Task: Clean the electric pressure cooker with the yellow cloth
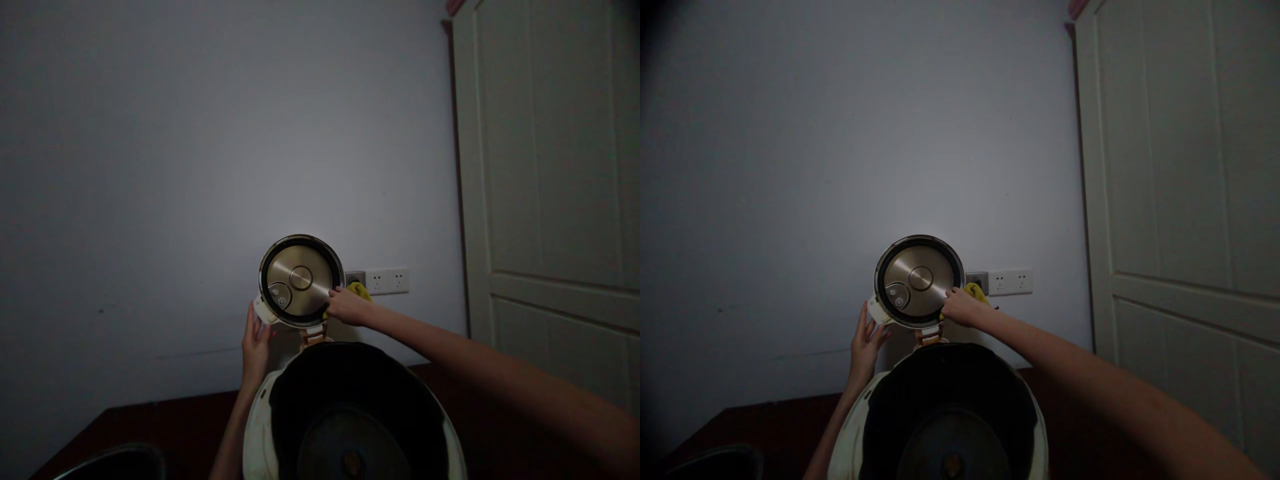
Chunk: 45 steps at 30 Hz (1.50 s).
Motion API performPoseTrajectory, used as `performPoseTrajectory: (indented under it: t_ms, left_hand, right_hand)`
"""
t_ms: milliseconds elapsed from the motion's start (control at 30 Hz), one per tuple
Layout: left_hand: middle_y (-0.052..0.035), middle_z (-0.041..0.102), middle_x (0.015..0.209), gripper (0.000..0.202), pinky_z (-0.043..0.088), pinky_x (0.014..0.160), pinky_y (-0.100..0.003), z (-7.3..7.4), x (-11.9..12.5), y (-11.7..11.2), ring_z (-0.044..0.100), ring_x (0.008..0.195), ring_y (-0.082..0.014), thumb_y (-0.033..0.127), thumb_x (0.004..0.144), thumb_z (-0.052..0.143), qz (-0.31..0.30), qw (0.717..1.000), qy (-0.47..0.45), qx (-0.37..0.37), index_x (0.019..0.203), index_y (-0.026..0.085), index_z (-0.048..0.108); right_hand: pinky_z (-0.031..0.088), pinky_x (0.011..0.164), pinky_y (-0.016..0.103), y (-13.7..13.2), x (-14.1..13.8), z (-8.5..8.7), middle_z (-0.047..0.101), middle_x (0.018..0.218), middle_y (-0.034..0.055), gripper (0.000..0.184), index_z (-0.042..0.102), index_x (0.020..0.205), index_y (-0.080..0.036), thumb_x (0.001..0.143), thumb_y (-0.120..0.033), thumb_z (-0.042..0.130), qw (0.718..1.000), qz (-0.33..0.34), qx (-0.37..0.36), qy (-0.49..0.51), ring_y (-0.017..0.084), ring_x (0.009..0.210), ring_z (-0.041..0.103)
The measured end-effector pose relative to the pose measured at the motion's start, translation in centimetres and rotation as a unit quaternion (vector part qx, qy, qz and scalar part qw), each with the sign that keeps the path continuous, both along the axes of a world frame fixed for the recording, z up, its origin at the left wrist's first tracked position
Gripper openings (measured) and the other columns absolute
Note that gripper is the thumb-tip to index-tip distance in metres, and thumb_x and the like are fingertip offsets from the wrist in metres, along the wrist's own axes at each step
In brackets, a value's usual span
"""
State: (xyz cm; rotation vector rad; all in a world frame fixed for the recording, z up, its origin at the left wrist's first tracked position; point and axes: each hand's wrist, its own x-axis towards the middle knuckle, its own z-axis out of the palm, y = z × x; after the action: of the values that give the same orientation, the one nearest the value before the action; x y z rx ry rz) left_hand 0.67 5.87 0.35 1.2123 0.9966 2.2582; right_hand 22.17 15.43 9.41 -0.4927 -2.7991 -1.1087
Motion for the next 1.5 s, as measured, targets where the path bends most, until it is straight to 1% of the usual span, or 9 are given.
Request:
performPoseTrajectory:
  t_ms: [233, 333, 500, 700, 867, 1000, 1067, 1233, 1500]
  left_hand:
    - [-0.0125, 0.040, 0.144, 0.091, 0.054, 0.076, -0.027, 0.5, 0.3, -0.4, 0.045, 0.126, -0.0280, 0.037, 0.071, 0.069, 0.013, 1.000, 0.003, -0.008, 0.147, 0.024, 0.021]
    - [-0.0120, 0.041, 0.144, 0.089, 0.053, 0.078, -0.027, 0.7, 0.4, -0.5, 0.044, 0.127, -0.0271, 0.035, 0.072, 0.067, 0.013, 1.000, 0.007, -0.007, 0.146, 0.024, 0.021]
    - [-0.0121, 0.041, 0.143, 0.090, 0.053, 0.082, -0.032, 0.7, 0.5, -0.7, 0.045, 0.126, -0.0278, 0.038, 0.072, 0.068, 0.012, 1.000, 0.007, -0.012, 0.147, 0.025, 0.020]
    - [-0.0125, 0.041, 0.144, 0.091, 0.053, 0.080, -0.030, 0.6, 0.5, -0.7, 0.047, 0.125, -0.0278, 0.038, 0.071, 0.069, 0.006, 1.000, 0.002, -0.007, 0.146, 0.025, 0.021]
    - [-0.0114, 0.039, 0.145, 0.088, 0.053, 0.080, -0.028, 0.6, 0.4, -0.5, 0.048, 0.124, -0.0272, 0.038, 0.072, 0.069, 0.011, 1.000, 0.002, -0.007, 0.146, 0.026, 0.022]
    - [-0.0112, 0.038, 0.146, 0.089, 0.053, 0.081, -0.028, 0.5, 0.2, -0.4, 0.047, 0.124, -0.0269, 0.037, 0.072, 0.069, 0.011, 1.000, 0.007, -0.007, 0.146, 0.027, 0.021]
    - [-0.0113, 0.038, 0.146, 0.088, 0.053, 0.080, -0.028, 0.5, 0.2, -0.5, 0.047, 0.125, -0.0271, 0.036, 0.072, 0.069, 0.009, 1.000, 0.008, -0.003, 0.146, 0.027, 0.022]
    - [-0.0114, 0.039, 0.145, 0.087, 0.053, 0.078, -0.027, 0.8, 0.5, -0.9, 0.046, 0.126, -0.0269, 0.034, 0.072, 0.068, 0.005, 1.000, 0.012, -0.003, 0.146, 0.025, 0.022]
    - [-0.0114, 0.040, 0.145, 0.085, 0.052, 0.075, -0.024, 0.9, 0.5, -1.0, 0.044, 0.127, -0.0261, 0.031, 0.073, 0.066, 0.000, 1.000, 0.006, 0.001, 0.146, 0.024, 0.023]
  right_hand:
    - [0.042, 0.069, 0.028, -3.2, -3.8, -0.6, 0.066, 0.091, 0.0116, 0.019, 0.068, 0.094, -0.013, 0.081, -0.023, 0.058, 0.997, 0.041, -0.059, 0.022, 0.021, 0.085, 0.060]
    - [0.041, 0.069, 0.024, -3.8, -5.3, -0.5, 0.064, 0.095, 0.0101, 0.022, 0.065, 0.100, -0.013, 0.081, -0.016, 0.053, 0.987, 0.066, -0.127, 0.070, 0.017, 0.084, 0.060]
    - [0.042, 0.068, 0.025, -2.5, -3.9, 0.0, 0.063, 0.093, 0.0090, 0.024, 0.067, 0.100, -0.017, 0.080, -0.018, 0.055, 0.989, 0.054, -0.127, 0.058, 0.019, 0.085, 0.060]
    - [0.043, 0.074, 0.032, -1.3, -1.0, 0.7, 0.065, 0.093, 0.0152, 0.020, 0.072, 0.081, -0.013, 0.075, -0.006, 0.054, 0.995, 0.018, -0.092, 0.028, 0.027, 0.093, 0.059]
    - [0.042, 0.074, 0.023, -2.1, -3.7, 0.6, 0.069, 0.095, 0.0062, 0.028, 0.069, 0.100, -0.018, 0.077, -0.012, 0.054, 0.983, 0.064, -0.164, 0.049, 0.018, 0.089, 0.062]
    - [0.041, 0.081, 0.021, -2.4, -5.5, 0.3, 0.068, 0.106, 0.0058, 0.039, 0.065, 0.111, -0.014, 0.077, -0.006, 0.049, 0.956, 0.115, -0.240, 0.119, 0.016, 0.097, 0.061]
    - [0.041, 0.079, 0.022, -2.3, -5.2, 0.1, 0.067, 0.105, 0.0062, 0.038, 0.065, 0.111, -0.015, 0.077, -0.007, 0.051, 0.962, 0.111, -0.224, 0.113, 0.017, 0.095, 0.061]
    - [0.041, 0.071, 0.027, -1.1, -1.7, 0.4, 0.067, 0.095, 0.0057, 0.022, 0.071, 0.090, -0.021, 0.077, -0.011, 0.057, 0.998, 0.037, -0.058, 0.011, 0.020, 0.090, 0.059]
    - [0.040, 0.080, 0.037, 3.1, 2.0, 4.6, 0.065, 0.098, 0.0112, 0.021, 0.069, 0.074, -0.018, 0.080, -0.007, 0.053, 0.998, -0.037, 0.016, 0.058, 0.026, 0.099, 0.053]
